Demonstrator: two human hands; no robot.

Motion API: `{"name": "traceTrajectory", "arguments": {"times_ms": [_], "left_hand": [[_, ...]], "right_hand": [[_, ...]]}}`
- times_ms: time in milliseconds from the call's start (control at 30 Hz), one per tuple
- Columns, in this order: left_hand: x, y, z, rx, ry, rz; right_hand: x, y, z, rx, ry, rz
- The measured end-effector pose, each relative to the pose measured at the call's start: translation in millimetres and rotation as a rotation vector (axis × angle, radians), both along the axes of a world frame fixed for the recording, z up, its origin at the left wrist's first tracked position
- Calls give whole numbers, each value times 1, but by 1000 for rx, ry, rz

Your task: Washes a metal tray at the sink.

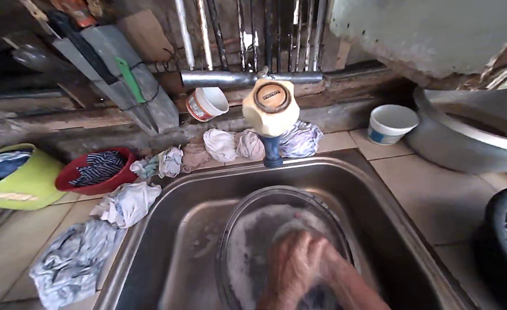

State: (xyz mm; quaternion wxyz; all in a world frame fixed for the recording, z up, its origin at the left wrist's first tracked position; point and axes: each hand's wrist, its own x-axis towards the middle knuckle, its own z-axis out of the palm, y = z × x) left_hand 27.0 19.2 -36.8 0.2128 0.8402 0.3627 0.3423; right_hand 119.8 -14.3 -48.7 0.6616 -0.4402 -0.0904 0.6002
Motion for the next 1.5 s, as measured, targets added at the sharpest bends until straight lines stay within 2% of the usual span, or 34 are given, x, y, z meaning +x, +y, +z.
{"name": "traceTrajectory", "arguments": {"times_ms": [67,100,167,233,300,333,367,433,467,533,600,633,700,767,833,867,933,967,1033,1067,1133,1200,1233,1333,1400,1433,1500], "left_hand": [[-10,23,0,-113,228,111],[-16,39,2,-247,349,140],[-25,64,1,-451,484,126],[-30,67,-2,-515,624,-17],[-30,62,-5,-569,796,-235],[-29,60,-7,-599,863,-285],[-29,60,-7,-651,918,-267],[-32,63,-12,-730,885,-68],[-33,66,-14,-761,806,60],[-32,73,-16,-868,488,225],[-26,63,-12,-919,107,201],[-19,54,-7,-874,-16,156],[-3,31,-1,-636,-145,5],[8,7,5,-372,-140,-144],[12,-8,15,-225,-77,-238],[12,-8,16,-182,-21,-239],[13,3,1,-23,41,-120],[10,14,-11,53,66,-36],[-4,36,-17,-85,198,74],[-11,48,-16,-187,275,104],[-26,66,-20,-332,392,117],[-37,72,-32,-419,489,29],[-38,71,-35,-475,560,-38],[-33,64,-29,-671,721,-137],[-28,62,-25,-807,729,36],[-25,62,-24,-849,679,157],[-22,63,-29,-884,357,321]], "right_hand": [[1,9,16,-189,-45,48],[6,14,20,-261,-159,109],[21,18,15,-315,-574,234],[32,17,9,-416,-1052,448],[32,12,7,-549,-1247,690],[30,10,7,-600,-1288,791],[28,10,9,-639,-1298,876],[26,12,14,-682,-1259,929],[27,14,14,-658,-1223,855],[28,17,6,-528,-1067,575],[22,20,1,-363,-666,268],[17,22,0,-305,-467,154],[13,20,-2,-186,-147,25],[14,13,7,-89,20,11],[12,6,61,-195,-64,57],[7,2,75,-233,-149,50],[3,1,57,-191,-292,88],[3,4,30,-150,-239,98],[3,13,12,-255,-214,77],[7,17,12,-333,-341,131],[18,20,11,-435,-746,328],[24,19,4,-461,-1126,610],[24,18,1,-474,-1246,727],[24,13,2,-548,-1272,937],[26,14,7,-631,-1224,946],[27,16,6,-648,-1198,859],[31,17,1,-552,-1040,510]]}}
